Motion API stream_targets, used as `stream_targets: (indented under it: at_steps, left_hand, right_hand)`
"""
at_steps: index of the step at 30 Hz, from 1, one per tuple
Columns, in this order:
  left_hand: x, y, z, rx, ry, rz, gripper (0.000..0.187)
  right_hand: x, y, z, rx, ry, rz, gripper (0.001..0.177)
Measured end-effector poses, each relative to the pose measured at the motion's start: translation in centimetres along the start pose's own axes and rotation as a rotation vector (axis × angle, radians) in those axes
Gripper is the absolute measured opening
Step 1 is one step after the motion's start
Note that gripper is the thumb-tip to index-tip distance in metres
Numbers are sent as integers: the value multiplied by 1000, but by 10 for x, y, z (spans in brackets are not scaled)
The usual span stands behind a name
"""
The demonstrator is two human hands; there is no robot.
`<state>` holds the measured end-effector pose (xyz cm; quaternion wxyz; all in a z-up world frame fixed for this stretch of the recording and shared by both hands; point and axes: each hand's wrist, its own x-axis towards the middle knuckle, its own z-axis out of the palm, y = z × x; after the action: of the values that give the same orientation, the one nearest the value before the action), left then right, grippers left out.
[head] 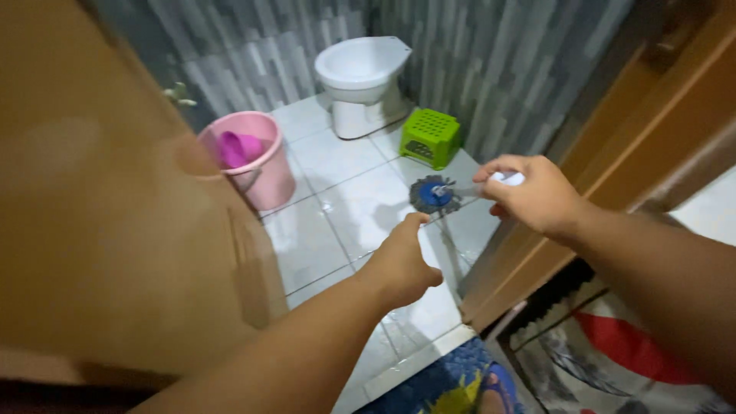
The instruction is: Assembling and adjusting the handle of a cleaning tool in a bathroom.
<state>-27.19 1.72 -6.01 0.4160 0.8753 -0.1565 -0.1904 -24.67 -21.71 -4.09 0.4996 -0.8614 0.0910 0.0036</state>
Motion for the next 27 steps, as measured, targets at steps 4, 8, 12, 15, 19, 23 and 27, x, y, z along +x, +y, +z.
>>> stream_targets:
  at_steps: [4, 8, 12, 15, 19, 23, 27]
  left_hand:
    - [-20, -1, -21, -3, -16, 19, 88]
    - [-27, -3, -22, -24, -106, -31, 82]
    - [-2, -39, 19, -237, -6, 241, 88]
    - [19, -53, 48, -558, -210, 584, 35]
    - [20, -44, 36, -602, -303, 461, 40]
    - [39, -66, 45, -844, -351, 287, 46]
    - [-20, -3, -4, -132, -64, -44, 94]
  right_hand:
    - [-18, -12, 19, 41, -13, 76, 20]
    - [-79, -84, 33, -425, 42, -67, 27]
    - [-127, -157, 47, -564, 10, -28, 34]
    - [-146, -186, 56, -591, -56, 6, 33]
    - [-149, -189, 59, -674, -123, 203, 30]
    - [-118, -150, 51, -521, -46, 32, 30]
    - [-82, -107, 32, -480, 88, -28, 32]
